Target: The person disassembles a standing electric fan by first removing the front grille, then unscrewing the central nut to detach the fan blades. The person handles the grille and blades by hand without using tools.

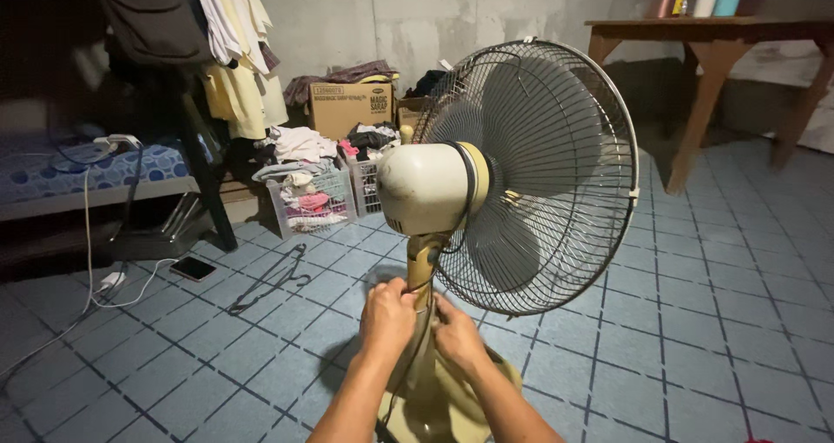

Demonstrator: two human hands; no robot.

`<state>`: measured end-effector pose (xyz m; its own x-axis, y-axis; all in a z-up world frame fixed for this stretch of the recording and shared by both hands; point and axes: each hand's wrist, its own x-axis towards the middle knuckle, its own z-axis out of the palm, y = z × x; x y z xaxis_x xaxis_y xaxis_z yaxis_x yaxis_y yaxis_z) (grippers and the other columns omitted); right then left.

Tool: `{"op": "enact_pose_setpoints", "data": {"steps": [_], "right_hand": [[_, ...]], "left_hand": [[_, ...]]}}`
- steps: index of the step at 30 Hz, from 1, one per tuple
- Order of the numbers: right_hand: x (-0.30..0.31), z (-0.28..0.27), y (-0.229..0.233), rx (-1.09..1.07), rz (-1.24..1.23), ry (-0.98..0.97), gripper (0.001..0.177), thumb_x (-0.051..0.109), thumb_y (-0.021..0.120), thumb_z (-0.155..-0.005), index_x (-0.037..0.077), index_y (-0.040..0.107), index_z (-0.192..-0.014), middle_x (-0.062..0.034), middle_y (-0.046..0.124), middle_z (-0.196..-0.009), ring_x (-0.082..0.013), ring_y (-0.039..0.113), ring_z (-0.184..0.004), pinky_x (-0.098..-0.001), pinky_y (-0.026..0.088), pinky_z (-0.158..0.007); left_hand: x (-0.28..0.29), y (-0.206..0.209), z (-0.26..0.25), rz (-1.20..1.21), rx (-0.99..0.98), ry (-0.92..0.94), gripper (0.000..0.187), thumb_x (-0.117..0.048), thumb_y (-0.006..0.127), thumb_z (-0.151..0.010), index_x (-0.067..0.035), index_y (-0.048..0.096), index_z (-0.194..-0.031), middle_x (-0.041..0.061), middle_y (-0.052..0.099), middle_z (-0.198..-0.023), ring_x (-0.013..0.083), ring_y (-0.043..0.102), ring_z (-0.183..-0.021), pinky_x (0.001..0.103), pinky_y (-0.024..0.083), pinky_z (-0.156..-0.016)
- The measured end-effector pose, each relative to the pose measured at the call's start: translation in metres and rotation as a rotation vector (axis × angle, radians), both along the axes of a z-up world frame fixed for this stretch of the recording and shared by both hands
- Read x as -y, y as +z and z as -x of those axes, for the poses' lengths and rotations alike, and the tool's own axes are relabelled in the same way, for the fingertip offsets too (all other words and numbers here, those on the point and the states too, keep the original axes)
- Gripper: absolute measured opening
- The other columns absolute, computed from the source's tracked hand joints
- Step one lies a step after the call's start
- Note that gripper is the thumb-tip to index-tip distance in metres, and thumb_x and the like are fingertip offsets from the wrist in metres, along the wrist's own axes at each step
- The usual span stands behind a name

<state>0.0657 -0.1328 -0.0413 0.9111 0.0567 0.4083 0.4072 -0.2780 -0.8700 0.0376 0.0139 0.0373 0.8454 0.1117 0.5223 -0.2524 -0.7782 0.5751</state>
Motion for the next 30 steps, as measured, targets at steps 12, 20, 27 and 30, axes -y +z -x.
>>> {"op": "enact_pose_setpoints", "data": {"steps": [12, 20, 27, 30], "right_hand": [[0.001, 0.025, 0.042, -0.194, -0.354, 0.086, 0.05, 0.005, 0.067, -0.087, 0.004, 0.062, -0.137, -0.0074, 0.077, -0.118, -0.0148, 0.07, -0.097, -0.0274, 0.055, -0.083], [0.003, 0.048, 0.058, -0.374, -0.6, 0.033, 0.034, 0.02, 0.071, -0.093, 0.0, 0.075, -0.121, -0.0042, 0.077, -0.094, -0.011, 0.067, -0.073, -0.0265, 0.053, -0.061], [0.006, 0.049, 0.053, -0.323, -0.308, -0.102, 0.032, 0.018, 0.075, -0.088, 0.004, 0.077, -0.116, -0.0101, 0.075, -0.084, -0.0169, 0.062, -0.064, -0.0355, 0.051, -0.059], [0.014, 0.055, 0.061, -0.246, 0.02, -0.313, 0.031, 0.025, 0.072, -0.088, 0.011, 0.077, -0.115, -0.0116, 0.079, -0.088, -0.0209, 0.077, -0.075, -0.0353, 0.059, -0.072]], "left_hand": [[0.006, 0.026, 0.057, 0.14, 0.237, -0.269, 0.017, -0.021, 0.067, -0.09, -0.005, 0.068, -0.086, 0.017, 0.071, -0.083, 0.0393, 0.069, -0.079, 0.049, 0.054, -0.068], [0.017, 0.021, 0.09, -0.006, 0.058, -0.145, 0.018, -0.024, 0.058, -0.093, -0.01, 0.068, -0.099, 0.018, 0.072, -0.089, 0.0441, 0.067, -0.084, 0.055, 0.051, -0.069], [0.024, -0.028, 0.09, 0.112, -0.17, -0.155, 0.023, -0.021, 0.055, -0.098, -0.005, 0.071, -0.092, 0.024, 0.071, -0.089, 0.0437, 0.068, -0.095, 0.053, 0.053, -0.075], [0.022, -0.046, 0.075, 0.136, -0.198, -0.22, 0.025, -0.015, 0.065, -0.086, -0.009, 0.075, -0.108, 0.024, 0.072, -0.099, 0.0428, 0.068, -0.098, 0.048, 0.056, -0.082]]}}
